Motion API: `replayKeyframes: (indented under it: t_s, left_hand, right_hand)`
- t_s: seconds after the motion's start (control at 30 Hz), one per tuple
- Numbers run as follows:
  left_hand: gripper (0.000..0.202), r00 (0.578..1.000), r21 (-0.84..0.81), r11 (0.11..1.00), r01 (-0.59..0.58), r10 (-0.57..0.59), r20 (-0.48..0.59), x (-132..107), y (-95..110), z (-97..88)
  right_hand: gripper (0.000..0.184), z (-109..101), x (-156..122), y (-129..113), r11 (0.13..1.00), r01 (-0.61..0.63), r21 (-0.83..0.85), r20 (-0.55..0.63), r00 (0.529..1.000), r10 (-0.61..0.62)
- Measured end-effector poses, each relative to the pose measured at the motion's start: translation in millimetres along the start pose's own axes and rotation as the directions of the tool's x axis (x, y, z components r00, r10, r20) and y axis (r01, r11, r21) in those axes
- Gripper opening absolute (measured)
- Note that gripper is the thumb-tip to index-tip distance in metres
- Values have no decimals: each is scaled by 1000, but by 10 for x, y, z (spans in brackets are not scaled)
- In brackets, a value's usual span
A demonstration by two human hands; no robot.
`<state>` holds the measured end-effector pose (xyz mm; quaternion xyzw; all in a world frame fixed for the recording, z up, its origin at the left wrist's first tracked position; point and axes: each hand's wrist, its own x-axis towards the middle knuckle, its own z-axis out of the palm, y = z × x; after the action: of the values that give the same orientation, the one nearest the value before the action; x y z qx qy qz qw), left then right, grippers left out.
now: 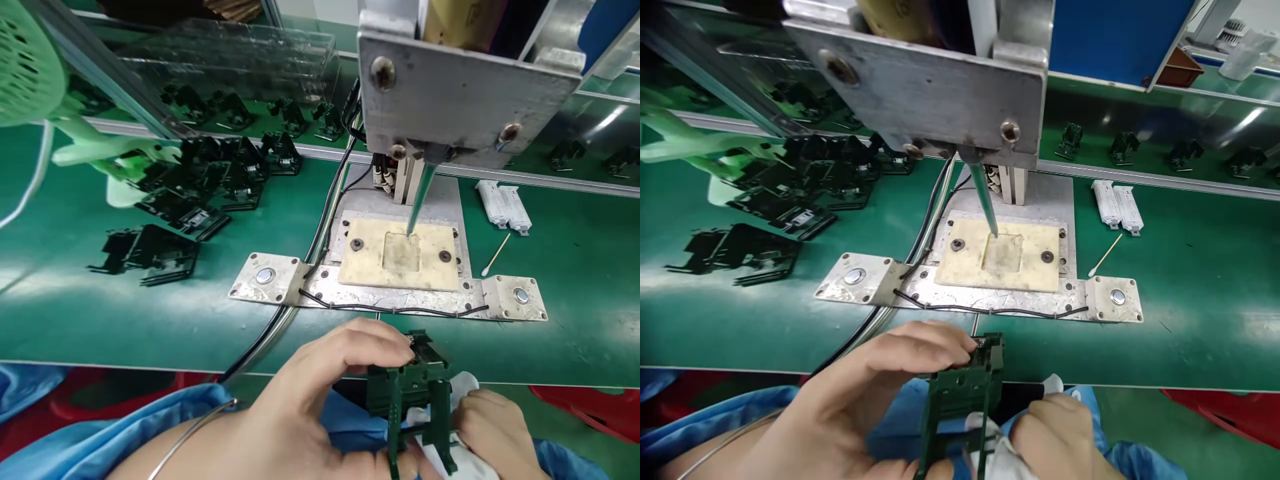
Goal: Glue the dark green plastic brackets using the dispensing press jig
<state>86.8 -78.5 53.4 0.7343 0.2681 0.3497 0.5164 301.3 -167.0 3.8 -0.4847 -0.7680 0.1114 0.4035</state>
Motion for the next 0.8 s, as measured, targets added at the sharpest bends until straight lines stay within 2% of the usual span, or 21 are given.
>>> replayKeyframes:
  t_s: [0.07, 0.17, 0.3, 0.4, 0.5, 0.6, 0.7, 0.8]
  left_hand:
    - [62, 999, 20, 999, -44, 45, -11, 18, 15, 11]
    - [62, 996, 27, 996, -83, 84, -37, 22, 17, 22]
    - [70, 990, -32, 993, -116, 113, -84, -11, -40, 43]
    - [67, 988, -73, 992, -100, 90, -125, -25, -75, 60]
    - [62, 985, -81, 994, -77, 63, -162, -14, -81, 61]
    - [65, 989, -125, 992, -11, -7, -144, -3, -80, 52]
    - [66, 990, -163, 986, 27, -49, -129, 6, -91, 47]
    - [65, 992, -153, 988, 18, -37, -124, 27, -102, 24]
  right_hand:
    - [29, 102, 71, -25, 998, 66, 8, -60, 996, -66]
    - [31, 191, 140, -60, 999, 37, 11, -130, 991, -36]
    - [25, 139, 218, -77, 1000, -15, 18, -84, 996, 17]
    - [18, 38, 276, -45, 1000, -14, 6, -56, 998, 14]
    - [23, -31, 289, 4, 1000, -13, -18, -50, 999, 12]
    - [26, -14, 260, 11, 997, -73, -4, -8, 997, 73]
    - [24, 62, 259, -37, 989, -150, -4, -25, 988, 150]
    - [27, 60, 299, -26, 992, -126, 16, -11, 992, 127]
